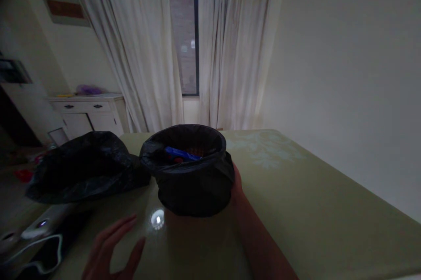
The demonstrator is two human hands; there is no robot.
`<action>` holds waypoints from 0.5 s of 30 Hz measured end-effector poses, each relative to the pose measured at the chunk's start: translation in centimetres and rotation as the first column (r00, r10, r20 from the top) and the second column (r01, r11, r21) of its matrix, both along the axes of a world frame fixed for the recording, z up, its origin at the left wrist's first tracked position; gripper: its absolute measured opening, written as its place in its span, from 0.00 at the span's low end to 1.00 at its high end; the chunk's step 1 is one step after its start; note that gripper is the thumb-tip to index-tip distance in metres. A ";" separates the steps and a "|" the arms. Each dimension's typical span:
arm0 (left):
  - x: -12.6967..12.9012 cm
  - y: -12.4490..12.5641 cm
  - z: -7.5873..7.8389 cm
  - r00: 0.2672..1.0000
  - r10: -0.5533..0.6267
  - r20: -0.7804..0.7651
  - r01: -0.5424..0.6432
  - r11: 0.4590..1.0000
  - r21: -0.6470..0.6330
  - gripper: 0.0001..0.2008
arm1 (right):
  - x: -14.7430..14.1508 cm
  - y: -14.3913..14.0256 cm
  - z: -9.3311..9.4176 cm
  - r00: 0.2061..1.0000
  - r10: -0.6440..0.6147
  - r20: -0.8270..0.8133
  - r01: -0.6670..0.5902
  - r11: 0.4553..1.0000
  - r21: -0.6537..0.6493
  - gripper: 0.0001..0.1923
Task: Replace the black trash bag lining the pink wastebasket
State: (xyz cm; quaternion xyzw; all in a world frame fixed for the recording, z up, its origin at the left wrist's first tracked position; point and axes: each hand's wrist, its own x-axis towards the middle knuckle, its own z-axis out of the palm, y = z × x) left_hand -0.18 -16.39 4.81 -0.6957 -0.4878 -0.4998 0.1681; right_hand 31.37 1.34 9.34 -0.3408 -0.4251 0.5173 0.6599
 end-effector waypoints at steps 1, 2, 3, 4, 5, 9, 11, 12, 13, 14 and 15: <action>1.2 1.3 1.5 0.999 -0.027 -0.039 0.029 0.998 0.055 0.27 | 0.1 -0.1 0.4 0.997 -0.006 -0.079 0.003 1.000 -0.029 0.19; 2.4 2.7 3.4 0.997 -0.040 -0.058 0.048 0.990 0.131 0.29 | 0.2 -0.3 0.7 0.987 -0.013 -0.159 0.004 0.998 -0.056 0.18; 3.5 4.0 5.5 0.994 -0.062 -0.088 0.078 0.976 0.202 0.29 | 0.4 -0.4 1.0 0.974 -0.019 -0.227 0.003 0.998 -0.070 0.18; 4.6 5.2 7.8 0.987 -0.083 -0.140 0.115 0.963 0.242 0.26 | 0.5 -0.4 1.3 0.962 -0.023 -0.272 0.006 0.998 -0.063 0.19; 5.5 6.4 9.9 0.971 -0.099 -0.217 0.152 0.957 0.248 0.21 | 0.7 -0.5 1.7 0.952 -0.029 -0.306 0.017 0.999 -0.040 0.20; 8.6 9.8 15.8 0.874 -0.154 -0.461 0.235 0.964 0.125 0.17 | 2.0 0.1 4.2 0.934 -0.082 -0.348 0.118 0.989 0.085 0.25; 9.5 10.5 16.7 0.852 -0.152 -0.501 0.247 0.961 0.128 0.22 | 2.7 0.7 6.6 0.950 -0.137 -0.281 0.177 0.977 0.119 0.31; 9.9 10.6 16.7 0.849 -0.154 -0.506 0.261 0.954 0.148 0.22 | 3.1 1.0 8.0 0.961 -0.158 -0.226 0.193 0.971 0.139 0.33; 10.2 10.6 16.6 0.845 -0.161 -0.510 0.282 0.944 0.170 0.22 | 3.3 1.3 9.5 0.974 -0.166 -0.155 0.191 0.968 0.164 0.34; 10.5 10.5 16.4 0.843 -0.169 -0.511 0.302 0.934 0.191 0.22 | 3.5 1.5 11.0 0.984 -0.162 -0.070 0.173 0.966 0.194 0.33; 10.7 10.3 16.3 0.844 -0.172 -0.507 0.317 0.924 0.213 0.21 | 3.5 1.7 12.5 0.988 -0.149 0.028 0.139 0.963 0.229 0.31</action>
